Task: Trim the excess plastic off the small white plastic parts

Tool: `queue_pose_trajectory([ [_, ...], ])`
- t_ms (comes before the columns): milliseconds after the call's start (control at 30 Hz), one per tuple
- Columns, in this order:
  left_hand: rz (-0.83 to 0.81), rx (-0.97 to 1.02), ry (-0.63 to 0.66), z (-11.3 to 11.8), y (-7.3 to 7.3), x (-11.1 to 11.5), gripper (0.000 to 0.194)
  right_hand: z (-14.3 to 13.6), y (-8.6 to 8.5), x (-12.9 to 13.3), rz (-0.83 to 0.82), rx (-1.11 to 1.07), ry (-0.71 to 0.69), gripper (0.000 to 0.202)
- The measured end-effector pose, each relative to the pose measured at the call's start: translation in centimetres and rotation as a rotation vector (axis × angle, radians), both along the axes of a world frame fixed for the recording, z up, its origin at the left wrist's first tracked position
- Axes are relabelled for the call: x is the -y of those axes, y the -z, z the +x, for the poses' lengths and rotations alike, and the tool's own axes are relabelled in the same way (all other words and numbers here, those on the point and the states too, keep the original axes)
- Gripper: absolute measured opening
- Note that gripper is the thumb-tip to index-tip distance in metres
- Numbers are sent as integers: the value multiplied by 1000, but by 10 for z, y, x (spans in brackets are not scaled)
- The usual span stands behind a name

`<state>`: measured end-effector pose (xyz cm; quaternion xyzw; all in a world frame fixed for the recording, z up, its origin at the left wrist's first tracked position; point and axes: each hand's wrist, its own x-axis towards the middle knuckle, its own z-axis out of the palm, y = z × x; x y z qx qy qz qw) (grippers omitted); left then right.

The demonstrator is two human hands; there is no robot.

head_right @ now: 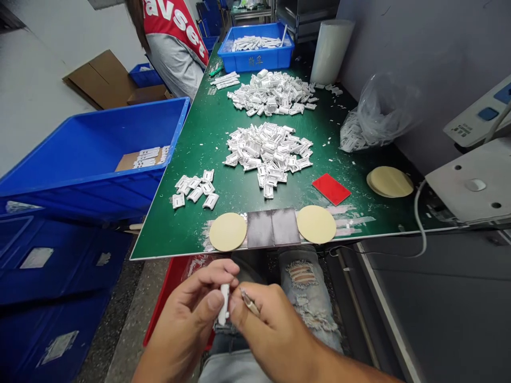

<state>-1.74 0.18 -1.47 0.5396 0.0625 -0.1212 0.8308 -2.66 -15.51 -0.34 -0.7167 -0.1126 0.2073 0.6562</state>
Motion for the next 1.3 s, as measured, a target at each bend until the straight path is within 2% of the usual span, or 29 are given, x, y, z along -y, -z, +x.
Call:
queue_pose_trajectory([
  [67, -139, -96, 41, 1, -1, -1, 12, -2, -1, 1, -68, 124, 10, 35],
  [167, -299, -203, 91, 2, -2, -3, 11, -1, -1, 8, -310, 555, 96, 30],
  [267, -324, -242, 120, 2, -3, -5, 11, 4, 1, 13, -569, 943, 143, 50],
  [367, -287, -240, 123, 1, -4, -5, 11, 9, 2, 14, -758, 1107, 177, 59],
  [467, -261, -232, 118, 0, -3, -5, 11, 12, 1, 12, -861, 1154, 191, 61],
  [567, -245, -225, 117, 0, -3, -5, 11, 13, 1, 11, -891, 1155, 192, 62],
  [867, -230, -231, 130, 0, 0, -3, 14, 10, 10, 14, -887, 1141, 151, 59],
  [1133, -235, -244, 106, 4, -3, 0, 15, 10, 9, 14, -838, 1140, 158, 59],
  [1300, -250, -245, 102, -2, -1, 3, 15, 9, 9, 16, -828, 1158, 151, 57],
])
